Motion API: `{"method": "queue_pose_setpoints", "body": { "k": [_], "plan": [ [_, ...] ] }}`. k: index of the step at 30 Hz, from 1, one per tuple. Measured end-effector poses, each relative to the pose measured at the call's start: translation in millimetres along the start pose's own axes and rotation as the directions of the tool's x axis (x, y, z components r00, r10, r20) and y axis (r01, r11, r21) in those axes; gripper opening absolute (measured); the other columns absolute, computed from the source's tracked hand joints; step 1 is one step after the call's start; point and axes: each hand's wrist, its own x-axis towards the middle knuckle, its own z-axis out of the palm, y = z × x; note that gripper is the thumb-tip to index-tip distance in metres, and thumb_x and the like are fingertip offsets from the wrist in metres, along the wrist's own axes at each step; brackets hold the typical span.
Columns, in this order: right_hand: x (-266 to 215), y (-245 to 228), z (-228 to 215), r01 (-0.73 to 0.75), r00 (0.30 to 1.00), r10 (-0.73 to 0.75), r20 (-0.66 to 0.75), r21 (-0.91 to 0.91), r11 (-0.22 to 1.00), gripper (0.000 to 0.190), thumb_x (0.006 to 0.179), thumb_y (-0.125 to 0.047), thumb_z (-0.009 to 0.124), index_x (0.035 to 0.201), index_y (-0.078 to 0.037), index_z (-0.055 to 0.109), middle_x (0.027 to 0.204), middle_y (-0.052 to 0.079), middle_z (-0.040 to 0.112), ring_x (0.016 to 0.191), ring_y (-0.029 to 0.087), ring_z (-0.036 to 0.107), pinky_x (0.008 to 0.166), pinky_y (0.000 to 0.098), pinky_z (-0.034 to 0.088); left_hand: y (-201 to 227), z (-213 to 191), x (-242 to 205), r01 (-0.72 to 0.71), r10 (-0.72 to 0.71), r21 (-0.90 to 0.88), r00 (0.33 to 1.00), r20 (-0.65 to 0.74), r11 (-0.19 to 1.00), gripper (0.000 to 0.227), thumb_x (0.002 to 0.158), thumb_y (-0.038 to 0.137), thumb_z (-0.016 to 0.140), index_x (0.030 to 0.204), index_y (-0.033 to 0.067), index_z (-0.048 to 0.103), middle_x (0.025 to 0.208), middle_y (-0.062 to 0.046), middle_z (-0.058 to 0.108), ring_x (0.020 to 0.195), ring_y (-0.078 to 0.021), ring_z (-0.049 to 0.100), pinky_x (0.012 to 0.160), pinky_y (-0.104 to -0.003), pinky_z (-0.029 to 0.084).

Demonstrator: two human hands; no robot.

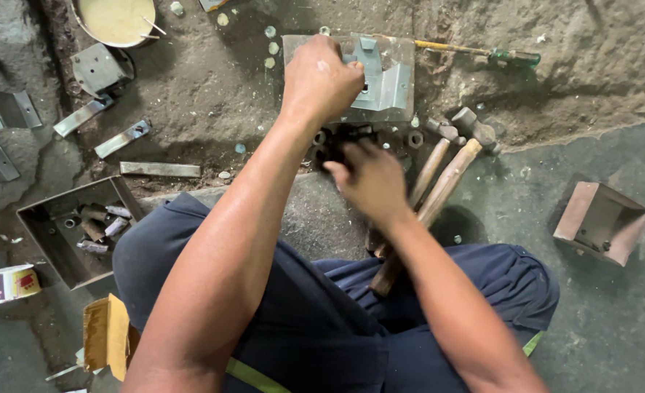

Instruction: The person assembles a metal plate by inserting cylindrical pins into holes and tapping them into place with a hammer. They repeatedly reposition the plate and use a punch to adjust the pins.

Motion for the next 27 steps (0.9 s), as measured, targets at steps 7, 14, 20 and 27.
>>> {"method": "queue_pose_setpoints", "body": {
  "k": [7, 14, 20, 27],
  "plan": [
    [12, -26, 26, -0.102, 0.989, 0.116, 0.096, -0.140, 0.985, 0.043, 0.085, -0.046, 0.075, 0.088, -0.003, 0.074, 0.086, 0.020, 0.067, 0.072, 0.036, 0.069, 0.062, 0.0473, 0.056, -1, 0, -1, 0.017, -0.017, 0.006, 1.000, 0.021, 1.000, 0.035, 0.077, 0.030, 0.071, 0.087, -0.0031, 0.072, 0.094, -0.028, 0.072, 0.096, -0.0427, 0.070, 0.087, -0.046, 0.054],
    [-8, 16, -34, -0.161, 0.980, 0.177, 0.089, 0.881, 0.445, 0.034, 0.086, -0.008, 0.075, 0.117, -0.002, 0.066, 0.104, 0.009, 0.069, 0.092, 0.018, 0.068, 0.084, 0.0336, 0.058, -5, 3, 2, -0.039, 0.039, 0.000, 0.999, 0.000, 0.999, 0.031, 0.075, 0.027, 0.070, 0.084, -0.0017, 0.074, 0.090, -0.027, 0.072, 0.093, -0.0426, 0.070, 0.084, -0.047, 0.055],
    [0, 13, -96, -0.152, 0.896, 0.392, 0.210, 0.973, -0.174, 0.035, 0.101, -0.034, 0.062, 0.110, 0.000, 0.066, 0.097, 0.011, 0.072, 0.082, 0.022, 0.072, 0.073, 0.0338, 0.059, 0, 1, 2, 0.010, -0.011, 0.034, 1.000, 0.025, 0.999, 0.032, 0.075, 0.030, 0.071, 0.082, -0.0018, 0.074, 0.088, -0.027, 0.072, 0.092, -0.0405, 0.072, 0.085, -0.046, 0.055],
    [23, 27, -111, -0.004, 0.972, 0.212, -0.098, 0.901, 0.433, 0.029, 0.100, -0.009, 0.083, 0.120, -0.006, 0.062, 0.102, 0.008, 0.068, 0.087, 0.018, 0.067, 0.072, 0.0302, 0.060, -5, 4, 3, -0.028, 0.029, 0.034, 1.000, -0.005, 0.999, 0.032, 0.075, 0.029, 0.072, 0.083, -0.0028, 0.073, 0.089, -0.028, 0.072, 0.092, -0.0425, 0.070, 0.085, -0.046, 0.055]
  ]
}}
